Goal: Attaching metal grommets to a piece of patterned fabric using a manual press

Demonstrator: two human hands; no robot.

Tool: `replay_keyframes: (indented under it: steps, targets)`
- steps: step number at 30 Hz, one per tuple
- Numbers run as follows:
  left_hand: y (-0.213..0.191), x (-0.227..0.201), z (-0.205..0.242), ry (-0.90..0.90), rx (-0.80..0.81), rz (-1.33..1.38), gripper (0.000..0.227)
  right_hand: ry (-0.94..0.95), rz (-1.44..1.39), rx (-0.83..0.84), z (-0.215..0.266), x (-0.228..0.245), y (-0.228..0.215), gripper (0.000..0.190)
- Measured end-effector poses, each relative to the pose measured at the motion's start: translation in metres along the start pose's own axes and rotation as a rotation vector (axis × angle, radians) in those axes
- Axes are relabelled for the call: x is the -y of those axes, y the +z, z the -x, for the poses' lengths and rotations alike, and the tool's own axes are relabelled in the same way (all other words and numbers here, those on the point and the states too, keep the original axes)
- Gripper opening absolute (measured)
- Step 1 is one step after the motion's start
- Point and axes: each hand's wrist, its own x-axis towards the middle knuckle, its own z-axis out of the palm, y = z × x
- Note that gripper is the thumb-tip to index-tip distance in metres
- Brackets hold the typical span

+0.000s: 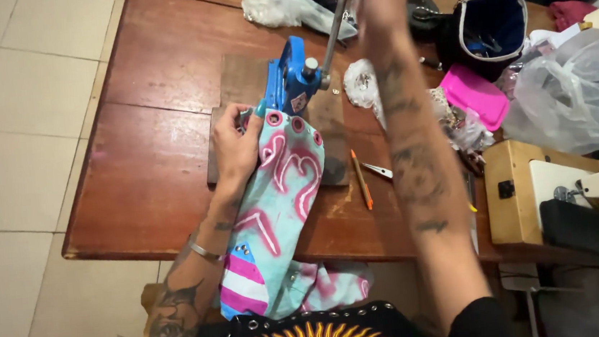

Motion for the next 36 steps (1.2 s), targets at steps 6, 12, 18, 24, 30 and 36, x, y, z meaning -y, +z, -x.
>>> replay_keyframes:
  steps: [6,12,18,24,30,36]
  targets:
    - [0.0,-0.001,-0.003,-0.041,0.008,0.073,0.012,0.274,0.39,0.089,0.127,-0.026,-0.006,0.025]
    - [0.001,0.008,-0.004,-0.069,0.022,0.137,0.01,0.331,0.571,0.231,0.149,-0.056,-0.032,0.028]
    - [0.005,0.022,-0.008,-0.095,0.014,0.14,0.009,0.125,0.538,-0.006,0.111,-0.003,-0.001,0.039]
    - [0.006,0.02,-0.007,-0.123,0.041,0.191,0.011,-0.094,0.098,0.023,0.018,-0.01,-0.026,0.034]
    - [0.009,0.03,-0.01,-0.128,0.041,0.159,0.011,-0.466,0.145,0.099,0.03,0.025,0.008,0.017]
    - [0.007,0.025,-0.004,-0.106,0.052,0.091,0.012,-0.808,0.159,0.159,0.117,0.106,0.068,0.039]
